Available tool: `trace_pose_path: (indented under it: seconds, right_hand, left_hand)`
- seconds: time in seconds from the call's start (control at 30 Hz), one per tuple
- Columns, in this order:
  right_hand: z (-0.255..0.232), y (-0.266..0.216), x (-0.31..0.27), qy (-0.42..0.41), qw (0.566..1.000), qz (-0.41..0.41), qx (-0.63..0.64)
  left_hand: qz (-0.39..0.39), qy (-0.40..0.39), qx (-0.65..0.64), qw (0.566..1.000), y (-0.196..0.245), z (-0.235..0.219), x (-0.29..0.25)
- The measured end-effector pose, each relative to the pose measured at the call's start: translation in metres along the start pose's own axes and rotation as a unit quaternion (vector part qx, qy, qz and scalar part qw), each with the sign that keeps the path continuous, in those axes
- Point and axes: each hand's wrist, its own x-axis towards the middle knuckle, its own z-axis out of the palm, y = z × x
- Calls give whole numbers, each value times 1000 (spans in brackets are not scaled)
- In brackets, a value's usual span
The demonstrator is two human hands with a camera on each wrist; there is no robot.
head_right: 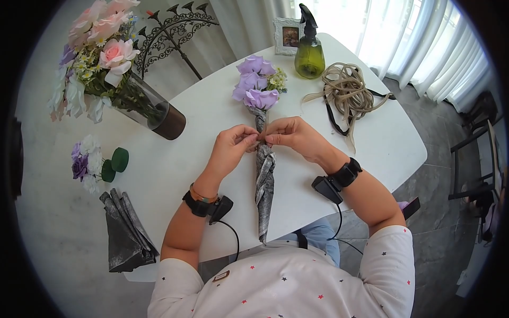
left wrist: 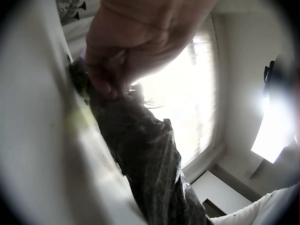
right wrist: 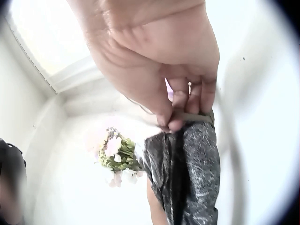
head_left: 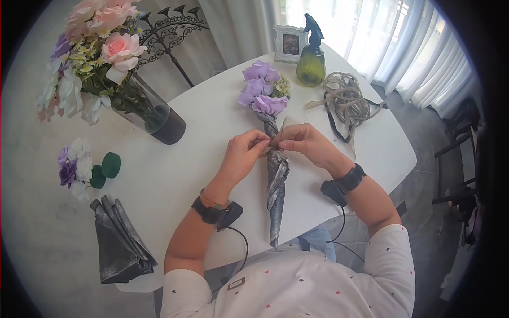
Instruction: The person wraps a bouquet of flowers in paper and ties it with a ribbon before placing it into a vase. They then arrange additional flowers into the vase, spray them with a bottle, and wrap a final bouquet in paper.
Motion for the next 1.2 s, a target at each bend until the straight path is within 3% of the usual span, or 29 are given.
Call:
trace_pose_path:
  seconds: [0.13,0.27,0.57,0.63,0.73,0.83,0.97,1.03,1.07,1.13,1.17,1.2]
  right_hand:
    - [0,-7,0,-53,997,51,-6]
    - [-1,-2,0,-44,995,86,-25]
    - [8,0,-2,-22,984,21,-176]
    - [9,5,-1,11,961,-83,-264]
    - [12,1,-3,52,955,-68,-285]
    - [16,-9,-9,78,931,-35,-355]
    - [17,-7,-11,96,913,-55,-392]
    - [17,-6,-11,107,877,-171,-436]
    - [16,-7,-11,112,875,-176,-437]
    - [16,-8,-11,70,941,-98,-315]
    - [12,-4,-9,74,941,-103,-314]
    - [6,4,-6,42,968,-65,-239]
  left_hand:
    - [5,2,-36,999,-4,0,1]
    - [-11,-37,5,999,1,0,-1]
    - [11,-28,121,992,13,3,-8]
    - [6,-20,130,991,13,7,-9]
    - [40,14,193,980,14,16,-13]
    - [88,43,149,984,14,23,-16]
    - [115,55,115,985,15,27,-17]
    - [137,63,121,981,17,29,-17]
    - [148,70,132,978,18,29,-17]
    - [162,73,147,973,21,29,-18]
    - [179,75,171,966,22,29,-18]
    - [196,77,195,958,23,28,-19]
